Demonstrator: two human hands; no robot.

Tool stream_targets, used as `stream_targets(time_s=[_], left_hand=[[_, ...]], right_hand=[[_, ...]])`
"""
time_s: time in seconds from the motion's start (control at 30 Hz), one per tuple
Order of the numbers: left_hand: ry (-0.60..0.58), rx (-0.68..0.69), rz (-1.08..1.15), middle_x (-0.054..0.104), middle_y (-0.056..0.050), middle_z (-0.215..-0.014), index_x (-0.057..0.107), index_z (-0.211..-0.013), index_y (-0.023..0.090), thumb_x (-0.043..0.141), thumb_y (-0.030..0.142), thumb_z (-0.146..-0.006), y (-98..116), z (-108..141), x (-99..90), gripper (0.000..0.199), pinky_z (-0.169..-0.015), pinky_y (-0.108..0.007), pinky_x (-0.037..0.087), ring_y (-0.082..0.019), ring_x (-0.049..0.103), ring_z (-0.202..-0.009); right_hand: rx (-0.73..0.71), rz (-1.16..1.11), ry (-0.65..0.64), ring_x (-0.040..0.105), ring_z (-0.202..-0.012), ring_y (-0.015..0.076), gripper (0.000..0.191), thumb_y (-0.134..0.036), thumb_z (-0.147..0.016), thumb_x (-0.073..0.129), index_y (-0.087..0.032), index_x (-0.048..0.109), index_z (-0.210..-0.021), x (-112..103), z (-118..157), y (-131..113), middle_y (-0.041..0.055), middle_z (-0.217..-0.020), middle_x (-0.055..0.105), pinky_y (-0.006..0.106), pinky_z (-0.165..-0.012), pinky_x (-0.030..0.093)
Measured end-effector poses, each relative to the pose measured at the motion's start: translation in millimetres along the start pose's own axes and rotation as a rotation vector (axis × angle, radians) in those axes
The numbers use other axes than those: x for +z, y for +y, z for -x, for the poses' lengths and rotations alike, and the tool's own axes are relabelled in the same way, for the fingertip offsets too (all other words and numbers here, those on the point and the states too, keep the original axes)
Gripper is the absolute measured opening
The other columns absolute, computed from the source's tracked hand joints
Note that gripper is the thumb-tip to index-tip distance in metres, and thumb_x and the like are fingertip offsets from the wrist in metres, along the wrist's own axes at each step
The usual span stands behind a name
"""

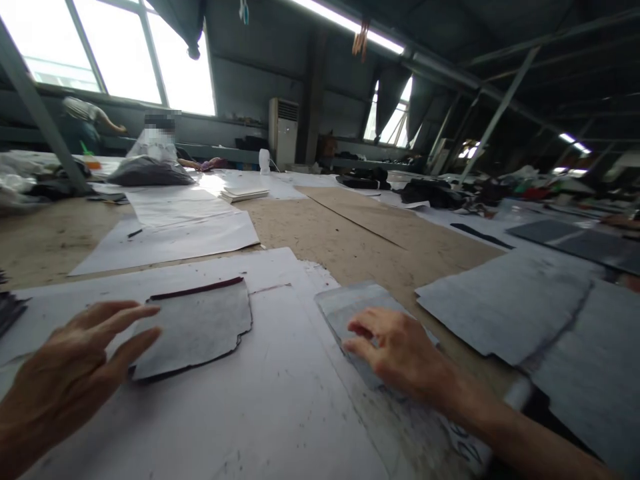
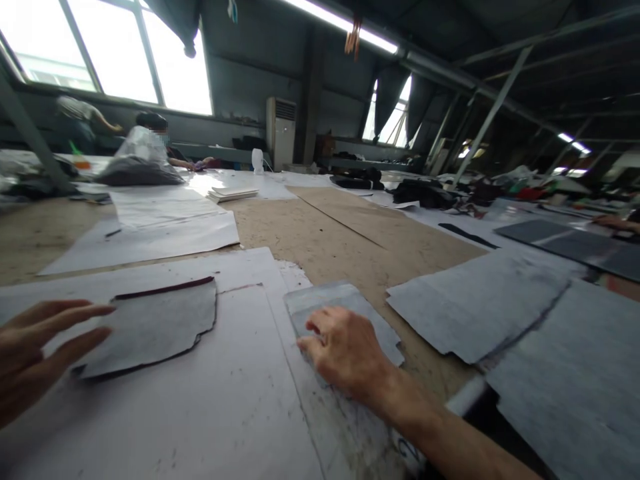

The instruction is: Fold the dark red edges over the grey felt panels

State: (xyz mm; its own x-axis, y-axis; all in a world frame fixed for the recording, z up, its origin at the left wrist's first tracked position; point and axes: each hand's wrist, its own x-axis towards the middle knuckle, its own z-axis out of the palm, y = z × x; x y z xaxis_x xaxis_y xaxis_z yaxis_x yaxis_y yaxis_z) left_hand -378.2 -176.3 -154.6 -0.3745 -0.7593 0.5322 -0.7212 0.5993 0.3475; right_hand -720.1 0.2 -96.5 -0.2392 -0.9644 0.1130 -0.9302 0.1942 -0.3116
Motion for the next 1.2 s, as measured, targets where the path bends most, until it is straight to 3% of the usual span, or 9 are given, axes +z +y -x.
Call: stream_targets(time_s=[0.1, 0.23, 0.33, 0.43, 0.7, 0.87, 1.0, 1.1, 1.2], left_hand=[[-0.086, 0.122, 0.052, 0.055, 0.004, -0.112, 0.057, -0.107, 0.04, 0.049, 0.058, -0.081, 53.7, 25.4, 1.3, 0.032, -0.088, -0.041, 0.05, -0.022, 0.058, -0.099], [-0.136, 0.375, 0.209, 0.062, -0.001, -0.107, 0.058, -0.106, 0.033, 0.051, 0.037, -0.086, 124.3, 40.9, 16.9, 0.022, -0.078, -0.032, 0.056, -0.018, 0.063, -0.091], [-0.203, 0.448, 0.307, 0.065, -0.004, -0.101, 0.058, -0.105, 0.026, 0.048, 0.025, -0.086, 164.2, 40.5, 31.5, 0.022, -0.077, -0.035, 0.056, -0.018, 0.063, -0.089], [-0.323, 0.449, 0.331, 0.065, -0.007, -0.103, 0.059, -0.106, 0.021, 0.043, 0.021, -0.086, 190.6, 36.5, 42.9, 0.025, -0.079, -0.045, 0.055, -0.022, 0.062, -0.089], [-0.425, 0.503, 0.3, 0.059, -0.011, -0.119, 0.053, -0.117, 0.014, 0.04, 0.02, -0.089, 221.7, 22.3, 65.2, 0.032, -0.088, -0.05, 0.048, -0.026, 0.055, -0.101], [-0.412, 0.419, 0.34, 0.06, -0.009, -0.11, 0.057, -0.11, 0.015, 0.04, 0.023, -0.09, 226.8, 16.1, 79.2, 0.028, -0.087, -0.046, 0.046, -0.024, 0.053, -0.097], [-0.456, 0.351, 0.253, 0.054, -0.008, -0.124, 0.054, -0.115, 0.018, 0.041, 0.027, -0.089, 231.4, 10.1, 81.3, 0.03, -0.096, -0.043, 0.043, -0.024, 0.049, -0.109], [-0.484, 0.293, 0.189, 0.052, -0.007, -0.127, 0.053, -0.115, 0.019, 0.043, 0.032, -0.089, 234.5, 3.2, 82.4, 0.031, -0.098, -0.041, 0.043, -0.025, 0.05, -0.113], [-0.501, 0.247, 0.177, 0.05, -0.007, -0.132, 0.049, -0.12, 0.018, 0.043, 0.035, -0.089, 234.5, -2.3, 85.2, 0.036, -0.1, -0.041, 0.042, -0.026, 0.05, -0.115]], right_hand=[[0.028, 0.013, -0.03, 0.052, -0.091, 0.0193, 0.031, -0.022, -0.069, 0.081, -0.016, 0.062, -0.093, 2.6, 35.4, 21.7, 0.0012, -0.093, 0.057, 0.03, -0.076, 0.04], [-0.001, -0.087, 0.003, 0.049, -0.086, 0.0169, 0.027, -0.017, -0.069, 0.081, -0.016, 0.059, -0.084, 9.6, 41.8, 35.6, 0.0002, -0.088, 0.054, 0.028, -0.074, 0.039], [-0.124, -0.057, 0.038, 0.049, -0.084, 0.0172, 0.017, -0.01, -0.076, 0.074, -0.014, 0.057, -0.077, 14.6, 34.5, 42.5, 0.001, -0.082, 0.054, 0.029, -0.075, 0.036], [-0.232, -0.034, 0.079, 0.049, -0.081, 0.0174, 0.011, -0.008, -0.084, 0.063, -0.012, 0.057, -0.076, 18.2, 29.6, 49.1, 0.003, -0.08, 0.054, 0.029, -0.073, 0.036], [-0.302, 0.003, 0.036, 0.049, -0.074, 0.0138, 0.023, -0.007, -0.093, 0.044, -0.013, 0.056, -0.074, 14.2, 28.1, 56.8, 0.0018, -0.077, 0.055, 0.025, -0.069, 0.036], [-0.219, -0.055, 0.029, 0.049, -0.074, 0.0129, 0.022, -0.006, -0.091, 0.044, -0.013, 0.052, -0.072, 11.9, 27.3, 56.3, 0.0016, -0.077, 0.054, 0.024, -0.069, 0.036], [-0.077, -0.098, 0.006, 0.05, -0.074, 0.0145, 0.021, -0.007, -0.089, 0.044, -0.014, 0.05, -0.071, 10.7, 29.6, 49.2, 0.0025, -0.077, 0.054, 0.025, -0.067, 0.036], [-0.084, 0.003, 0.081, 0.05, -0.082, 0.019, 0.012, -0.003, -0.073, 0.055, -0.014, 0.053, -0.079, 17.8, 33.3, 41.0, 0.0036, -0.082, 0.054, 0.029, -0.072, 0.037], [-0.101, 0.103, 0.091, 0.052, -0.085, 0.0224, 0.007, -0.011, -0.083, 0.052, -0.013, 0.057, -0.087, 24.5, 32.1, 36.0, 0.0061, -0.087, 0.055, 0.033, -0.074, 0.037]])
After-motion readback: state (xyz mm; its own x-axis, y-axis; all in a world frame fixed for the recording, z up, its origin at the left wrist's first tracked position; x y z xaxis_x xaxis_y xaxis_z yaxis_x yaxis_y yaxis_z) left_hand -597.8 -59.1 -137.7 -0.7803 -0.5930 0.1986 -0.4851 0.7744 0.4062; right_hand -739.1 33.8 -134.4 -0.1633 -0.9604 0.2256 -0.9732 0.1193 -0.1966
